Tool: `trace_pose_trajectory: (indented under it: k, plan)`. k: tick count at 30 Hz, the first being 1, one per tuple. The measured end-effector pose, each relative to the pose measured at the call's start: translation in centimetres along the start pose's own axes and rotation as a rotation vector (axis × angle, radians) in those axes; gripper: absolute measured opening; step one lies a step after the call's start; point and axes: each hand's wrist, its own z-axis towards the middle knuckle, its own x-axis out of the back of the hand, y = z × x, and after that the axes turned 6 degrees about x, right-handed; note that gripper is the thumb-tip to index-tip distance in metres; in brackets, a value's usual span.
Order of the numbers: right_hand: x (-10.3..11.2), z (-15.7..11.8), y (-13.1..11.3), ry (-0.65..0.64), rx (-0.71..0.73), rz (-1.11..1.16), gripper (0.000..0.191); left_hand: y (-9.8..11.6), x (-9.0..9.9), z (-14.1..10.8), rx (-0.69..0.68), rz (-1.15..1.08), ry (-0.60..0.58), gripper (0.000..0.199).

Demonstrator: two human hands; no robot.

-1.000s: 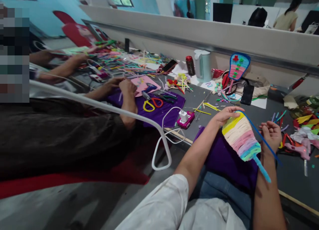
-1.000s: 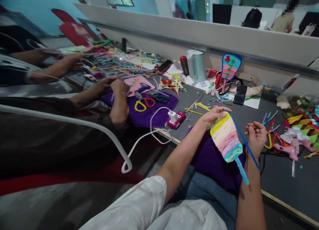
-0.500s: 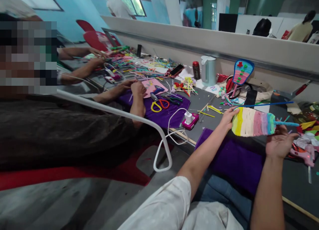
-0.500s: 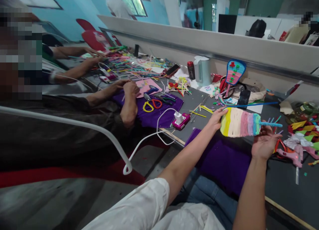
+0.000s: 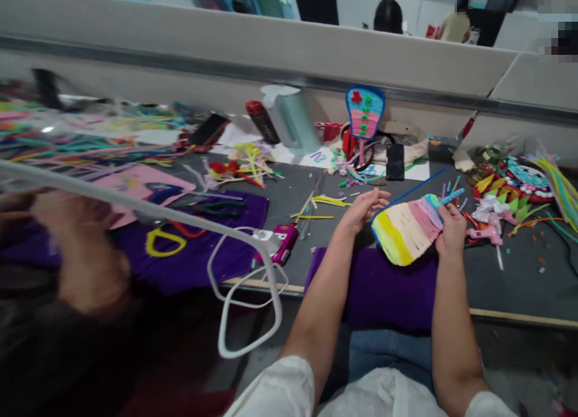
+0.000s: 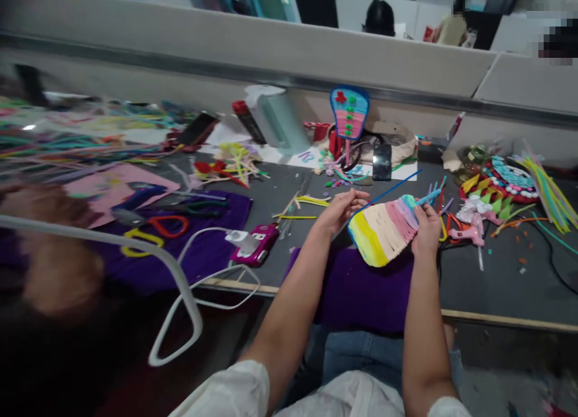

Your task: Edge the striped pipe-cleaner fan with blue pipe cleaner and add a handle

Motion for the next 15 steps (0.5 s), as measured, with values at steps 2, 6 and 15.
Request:
trace_pose_trajectory:
  k: [2, 6, 15]
  plan:
    - [0.5, 0.3, 0.2, 0.042, -0.032, 0.043, 0.017, -0.6, 0.2, 0.6, 0.005, 0.023, 0.044, 0.061]
    - [1.6, 1.4, 0.4, 0.189, -0.035, 0.101, 0.016, -0.6, 0.2, 1.2, -0.065, -0.159, 0.133, 0.056]
    - [4.0, 3.4, -0.1, 0.449, 0.021, 0.171, 0.015, 3.1, -1.2, 2.1, -0.206, -0.517, 0.024, 0.079]
